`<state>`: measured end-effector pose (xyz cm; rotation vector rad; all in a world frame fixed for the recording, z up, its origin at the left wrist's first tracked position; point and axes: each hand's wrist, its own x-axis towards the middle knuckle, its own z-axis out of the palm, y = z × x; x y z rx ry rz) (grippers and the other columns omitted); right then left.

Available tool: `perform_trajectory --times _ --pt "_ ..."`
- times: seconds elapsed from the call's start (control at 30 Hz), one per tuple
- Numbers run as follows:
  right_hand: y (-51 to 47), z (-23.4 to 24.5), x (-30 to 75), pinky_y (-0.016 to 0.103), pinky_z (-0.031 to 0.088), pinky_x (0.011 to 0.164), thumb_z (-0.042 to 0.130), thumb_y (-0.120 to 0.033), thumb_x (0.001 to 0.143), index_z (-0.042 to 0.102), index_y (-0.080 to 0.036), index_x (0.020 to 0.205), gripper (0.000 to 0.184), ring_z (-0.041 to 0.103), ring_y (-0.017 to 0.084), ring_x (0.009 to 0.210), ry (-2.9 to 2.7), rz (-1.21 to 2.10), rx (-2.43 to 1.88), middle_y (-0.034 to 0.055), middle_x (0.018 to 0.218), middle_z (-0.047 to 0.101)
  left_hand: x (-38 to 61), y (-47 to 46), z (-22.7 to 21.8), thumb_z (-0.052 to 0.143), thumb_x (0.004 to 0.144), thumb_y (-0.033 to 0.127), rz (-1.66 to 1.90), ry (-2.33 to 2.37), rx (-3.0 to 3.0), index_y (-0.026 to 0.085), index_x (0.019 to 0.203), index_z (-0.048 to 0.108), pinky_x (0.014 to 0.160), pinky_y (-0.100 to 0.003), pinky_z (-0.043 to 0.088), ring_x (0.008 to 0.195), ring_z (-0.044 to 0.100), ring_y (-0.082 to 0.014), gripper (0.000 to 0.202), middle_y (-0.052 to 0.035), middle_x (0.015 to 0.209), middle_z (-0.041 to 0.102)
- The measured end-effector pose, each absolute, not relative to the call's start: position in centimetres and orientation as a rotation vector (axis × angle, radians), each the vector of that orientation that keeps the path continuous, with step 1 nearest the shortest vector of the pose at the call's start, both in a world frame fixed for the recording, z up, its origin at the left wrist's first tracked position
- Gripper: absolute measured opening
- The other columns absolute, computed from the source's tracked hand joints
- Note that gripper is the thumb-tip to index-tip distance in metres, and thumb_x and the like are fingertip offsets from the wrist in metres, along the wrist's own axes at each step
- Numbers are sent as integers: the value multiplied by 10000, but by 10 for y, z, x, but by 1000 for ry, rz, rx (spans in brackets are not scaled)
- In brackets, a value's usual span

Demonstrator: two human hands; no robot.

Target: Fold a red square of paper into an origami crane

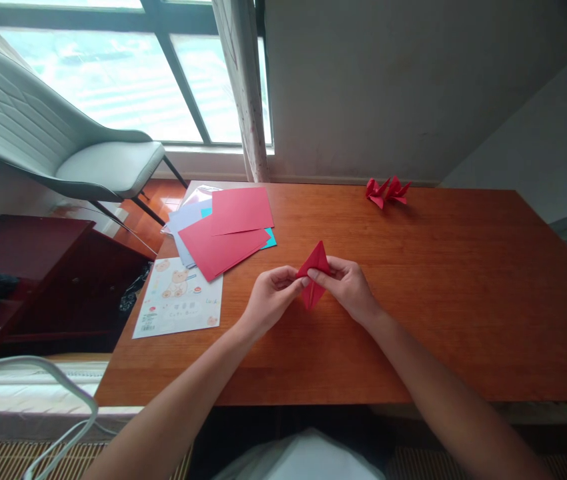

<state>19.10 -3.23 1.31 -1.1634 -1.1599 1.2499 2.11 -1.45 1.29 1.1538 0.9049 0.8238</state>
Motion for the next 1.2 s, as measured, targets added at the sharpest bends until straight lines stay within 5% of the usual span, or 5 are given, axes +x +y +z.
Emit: perform_trajectory --times 1.0,1.2 --pt "-28 7 192 285 499 665 798 -425 721 698 -193 755 255 606 151 672 -757 1113 -1193 0 751 711 23 -18 15 782 751 403 642 820 1241 144 829 678 632 -229 467 681 585 -126 290 -35 779 661" --pt "-33 9 187 291 508 684 793 -440 723 728 -196 801 265 634 165 703 -870 1243 -1176 9 783 733 23 -16 21 727 809 460 741 826 1199 155 939 682 727 -260 500 799 629 -172 334 -50 872 692"
